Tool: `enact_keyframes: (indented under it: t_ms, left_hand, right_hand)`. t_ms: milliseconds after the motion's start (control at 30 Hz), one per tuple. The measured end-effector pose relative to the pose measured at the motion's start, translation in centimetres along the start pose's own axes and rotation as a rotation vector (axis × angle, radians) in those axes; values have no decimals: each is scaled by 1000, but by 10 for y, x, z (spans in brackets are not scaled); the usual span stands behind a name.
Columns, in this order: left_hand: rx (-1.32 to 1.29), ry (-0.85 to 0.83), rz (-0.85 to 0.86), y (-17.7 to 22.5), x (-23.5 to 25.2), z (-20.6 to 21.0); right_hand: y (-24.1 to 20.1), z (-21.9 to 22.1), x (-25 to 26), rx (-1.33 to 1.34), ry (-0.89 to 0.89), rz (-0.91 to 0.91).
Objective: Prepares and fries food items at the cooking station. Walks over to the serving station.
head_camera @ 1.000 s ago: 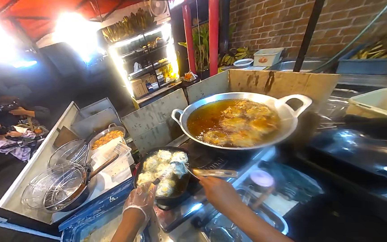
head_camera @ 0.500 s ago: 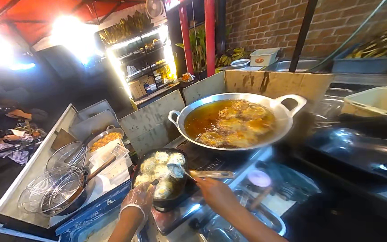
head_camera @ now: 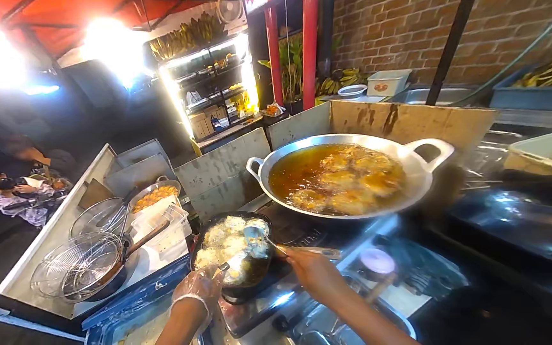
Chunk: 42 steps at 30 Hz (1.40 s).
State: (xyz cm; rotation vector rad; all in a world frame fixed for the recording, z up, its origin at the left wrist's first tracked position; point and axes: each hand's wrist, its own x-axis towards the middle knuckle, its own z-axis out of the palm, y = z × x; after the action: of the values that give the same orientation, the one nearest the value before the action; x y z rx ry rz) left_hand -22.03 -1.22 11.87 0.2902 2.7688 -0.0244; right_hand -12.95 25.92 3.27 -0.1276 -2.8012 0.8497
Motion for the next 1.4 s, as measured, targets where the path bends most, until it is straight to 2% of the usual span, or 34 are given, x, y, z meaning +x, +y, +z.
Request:
enact_keyframes:
  t_ms: [333,500,600,833,933,1100,1200,1300,1400]
  left_hand:
    - [-19,-60,-50,-15,-2,6]
    - [-63,-29,-90,-15,-28,-9]
    - [-91,-45,-23,-8,-33,-7]
    - [-11,-71,35,12,-10,17]
    - [-36,-72,33,14,1,20]
    - [-290,-100,110,6,23,20]
    - [-368,-176,132,5,34,7]
    - [-568,-252,115,-2,53,-1]
    - [-565,-357,121,-5,66,-23]
  right_hand:
    - [6,-17,8,202,-26,124]
    - [11,-11,13,492,14,195]
    - [11,-7,20,656,44,247]
    - [1,-5,23,1139,-39,459]
    - [2,-4,16,1191,-36,449]
    - [5,-4,6,1237,-10,429]
    - [7,-3,0,1232,34,407]
    - [7,0,-5,1243,64,408]
    - [10,2,-10,1252,69,406]
